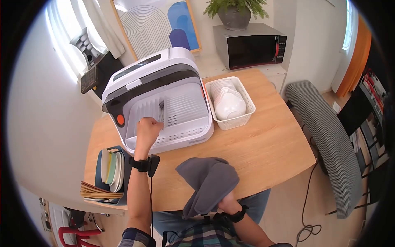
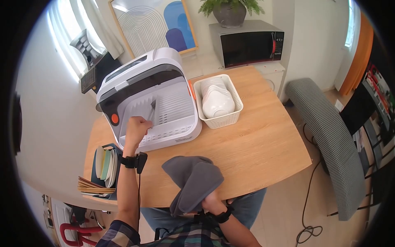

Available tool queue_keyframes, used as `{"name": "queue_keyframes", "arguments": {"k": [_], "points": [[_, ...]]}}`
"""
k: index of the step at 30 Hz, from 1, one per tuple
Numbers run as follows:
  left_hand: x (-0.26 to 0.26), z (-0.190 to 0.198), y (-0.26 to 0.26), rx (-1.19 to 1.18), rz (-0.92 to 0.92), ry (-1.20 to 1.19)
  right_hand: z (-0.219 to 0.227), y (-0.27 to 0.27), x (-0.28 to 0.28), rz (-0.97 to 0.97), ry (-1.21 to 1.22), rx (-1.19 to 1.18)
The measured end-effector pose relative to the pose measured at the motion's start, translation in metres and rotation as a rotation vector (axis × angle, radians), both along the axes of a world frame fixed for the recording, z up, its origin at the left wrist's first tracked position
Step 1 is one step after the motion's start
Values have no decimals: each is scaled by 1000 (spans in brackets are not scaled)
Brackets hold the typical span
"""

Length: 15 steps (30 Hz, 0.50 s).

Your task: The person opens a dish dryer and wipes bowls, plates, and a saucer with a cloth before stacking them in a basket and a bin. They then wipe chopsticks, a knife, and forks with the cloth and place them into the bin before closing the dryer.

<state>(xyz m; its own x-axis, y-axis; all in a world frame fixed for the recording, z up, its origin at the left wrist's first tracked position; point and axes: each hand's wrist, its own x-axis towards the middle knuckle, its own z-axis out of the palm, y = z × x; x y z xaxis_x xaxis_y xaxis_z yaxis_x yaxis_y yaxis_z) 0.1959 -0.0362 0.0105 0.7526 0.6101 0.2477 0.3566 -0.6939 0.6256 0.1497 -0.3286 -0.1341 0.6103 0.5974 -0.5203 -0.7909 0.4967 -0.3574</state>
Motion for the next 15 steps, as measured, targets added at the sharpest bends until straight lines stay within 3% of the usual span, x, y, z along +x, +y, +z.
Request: {"name": "queue_keyframes", "arguments": {"k": [6,8,9,11,15], "points": [[1,-1,2,131,82,-33,12,0,-1,-5,-37,-3],[-3,2,-3,348,155,-107,14,0,-1,-8,-55,6],[-6,5,-6,348,155,-109,17,-1,-1,-8,-56,6],[-17,11,-16,550,141,-167,22,-1,-1,-30,-85,9],[-64,38,-55,597,81,-283,11,0,1,-34,-65,-20]]}}
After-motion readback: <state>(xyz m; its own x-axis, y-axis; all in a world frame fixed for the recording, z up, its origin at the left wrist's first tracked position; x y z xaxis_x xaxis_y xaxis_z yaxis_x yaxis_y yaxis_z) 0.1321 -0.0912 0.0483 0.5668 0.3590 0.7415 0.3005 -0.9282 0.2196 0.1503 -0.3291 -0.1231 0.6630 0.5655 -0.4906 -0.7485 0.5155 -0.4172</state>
